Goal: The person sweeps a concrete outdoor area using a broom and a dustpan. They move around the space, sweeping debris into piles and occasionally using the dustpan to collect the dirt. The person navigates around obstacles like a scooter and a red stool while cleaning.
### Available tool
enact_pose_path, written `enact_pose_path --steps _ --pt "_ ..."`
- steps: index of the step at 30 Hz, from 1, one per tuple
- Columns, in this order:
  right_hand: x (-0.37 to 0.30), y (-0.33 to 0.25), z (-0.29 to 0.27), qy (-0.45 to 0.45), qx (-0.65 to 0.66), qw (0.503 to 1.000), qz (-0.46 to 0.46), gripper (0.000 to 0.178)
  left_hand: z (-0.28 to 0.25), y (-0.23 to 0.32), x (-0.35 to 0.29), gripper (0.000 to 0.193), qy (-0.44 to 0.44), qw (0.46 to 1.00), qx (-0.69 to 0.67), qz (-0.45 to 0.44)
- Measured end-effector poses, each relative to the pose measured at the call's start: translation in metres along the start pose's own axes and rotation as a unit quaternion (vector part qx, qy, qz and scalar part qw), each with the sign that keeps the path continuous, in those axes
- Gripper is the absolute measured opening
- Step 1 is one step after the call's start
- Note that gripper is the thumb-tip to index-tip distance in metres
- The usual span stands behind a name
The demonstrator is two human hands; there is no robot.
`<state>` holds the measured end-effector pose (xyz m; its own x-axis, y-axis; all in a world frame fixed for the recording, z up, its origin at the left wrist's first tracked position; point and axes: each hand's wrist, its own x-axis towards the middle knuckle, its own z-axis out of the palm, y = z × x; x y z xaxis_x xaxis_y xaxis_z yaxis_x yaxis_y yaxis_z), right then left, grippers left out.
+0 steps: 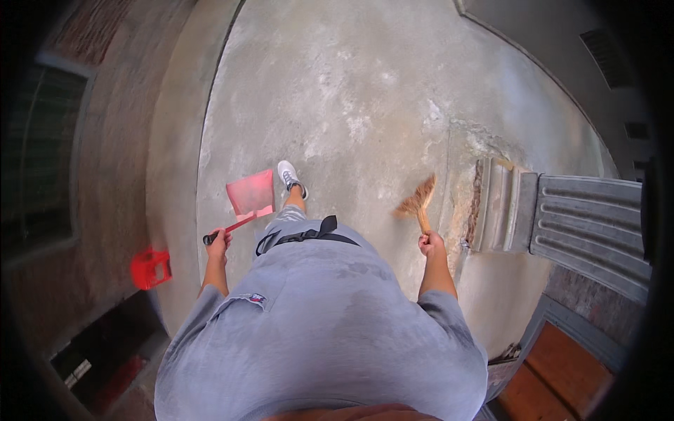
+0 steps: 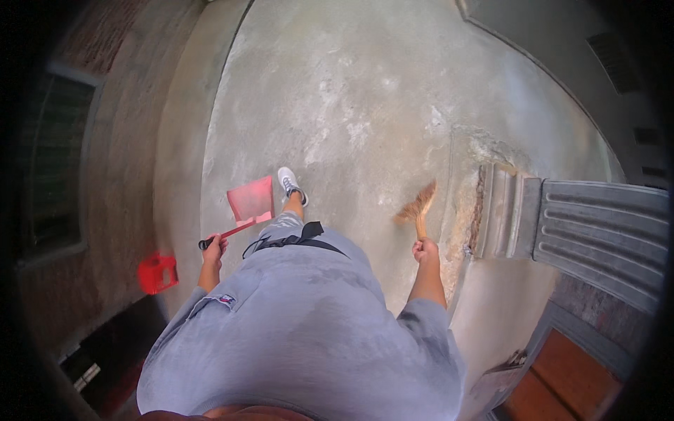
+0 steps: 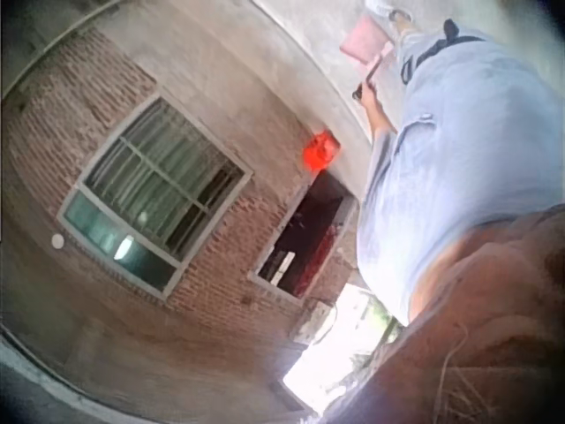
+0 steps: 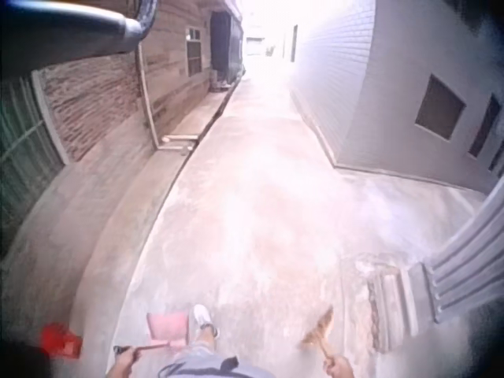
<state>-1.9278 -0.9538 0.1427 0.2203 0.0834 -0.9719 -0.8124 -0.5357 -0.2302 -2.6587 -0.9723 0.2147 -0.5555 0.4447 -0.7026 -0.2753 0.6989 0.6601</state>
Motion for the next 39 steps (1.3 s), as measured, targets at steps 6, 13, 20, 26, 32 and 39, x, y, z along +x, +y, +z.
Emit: enact_pose_path --steps 6,13,20,26,32,39 --pt "0.019 -0.029 0.092 0.094 -0.044 0.990 -0.093 0.012 0.051 0.079 0.069 0.015 -0.060 0.998 0.027 0.007" --pt "0.001 -0.058 0.250 0.067 -0.154 0.985 -0.039 0.010 0.065 0.144 0.122 0.011 -0.150 0.981 0.091 0.085" --pt "0.010 0.018 0.476 -0.128 -0.525 0.839 -0.067 0.020 0.054 0.152 0.127 0.010 -0.130 0.978 0.139 0.083" --pt "-0.033 0.083 0.602 -0.238 -0.547 0.799 0.069 0.006 0.084 0.150 0.105 0.012 -0.061 0.989 0.114 0.074" --pt "-0.060 -0.013 0.689 -0.342 -0.491 0.794 0.112 0.008 0.128 0.143 0.067 0.009 0.060 0.993 0.070 0.068" --pt "-0.037 -0.110 0.719 -0.320 -0.517 0.776 0.168 0.008 0.199 0.146 0.023 0.021 0.308 0.947 0.064 -0.072"
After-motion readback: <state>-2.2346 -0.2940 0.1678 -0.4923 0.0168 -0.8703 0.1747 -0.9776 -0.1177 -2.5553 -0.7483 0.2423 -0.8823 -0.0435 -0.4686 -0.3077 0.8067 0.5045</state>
